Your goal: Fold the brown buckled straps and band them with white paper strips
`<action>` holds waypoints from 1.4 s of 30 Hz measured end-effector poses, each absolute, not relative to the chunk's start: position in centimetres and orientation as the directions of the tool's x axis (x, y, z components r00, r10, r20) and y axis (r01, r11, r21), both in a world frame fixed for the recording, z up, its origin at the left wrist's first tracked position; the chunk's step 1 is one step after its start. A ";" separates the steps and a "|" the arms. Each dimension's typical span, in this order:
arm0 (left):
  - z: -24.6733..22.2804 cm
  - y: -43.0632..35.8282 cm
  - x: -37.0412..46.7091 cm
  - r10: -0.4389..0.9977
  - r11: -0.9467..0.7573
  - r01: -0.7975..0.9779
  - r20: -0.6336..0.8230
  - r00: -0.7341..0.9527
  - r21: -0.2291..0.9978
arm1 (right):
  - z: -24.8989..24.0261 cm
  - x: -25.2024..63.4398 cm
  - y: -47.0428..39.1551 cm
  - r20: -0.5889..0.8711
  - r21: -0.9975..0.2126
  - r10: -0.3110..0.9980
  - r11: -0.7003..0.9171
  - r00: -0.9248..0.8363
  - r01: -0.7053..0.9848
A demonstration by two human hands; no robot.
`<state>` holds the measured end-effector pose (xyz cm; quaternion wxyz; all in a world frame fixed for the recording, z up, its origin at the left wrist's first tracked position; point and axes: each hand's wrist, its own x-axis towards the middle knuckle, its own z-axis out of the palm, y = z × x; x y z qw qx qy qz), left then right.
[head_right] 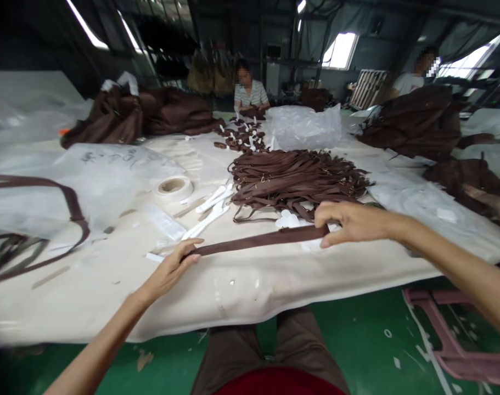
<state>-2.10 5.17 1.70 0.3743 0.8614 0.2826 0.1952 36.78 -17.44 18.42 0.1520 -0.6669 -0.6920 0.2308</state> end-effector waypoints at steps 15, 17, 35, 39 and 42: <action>-2.9 4.7 0.6 0.354 -0.906 0.258 0.267 0.896 0.336 | 1.8 34.9 -24.6 0.018 -0.216 1.000 0.008 -0.004 0.976; -3.0 4.7 0.6 0.368 -0.899 0.265 0.272 0.889 0.349 | 1.9 33.0 -22.7 0.023 -0.205 1.000 -0.014 0.019 0.979; -3.5 5.4 1.4 0.327 -0.907 0.205 0.310 0.893 0.368 | 3.7 30.8 -12.0 -0.302 -0.224 0.596 0.715 -0.744 0.663; -3.3 5.5 1.5 0.314 -0.901 0.176 0.318 0.894 0.396 | 3.2 31.1 -10.6 -0.209 -0.078 0.493 0.853 -0.845 0.516; -3.0 5.6 1.6 0.308 -0.896 0.161 0.317 0.897 0.414 | 2.4 31.2 -9.5 -0.083 -0.070 0.383 0.919 -0.920 0.389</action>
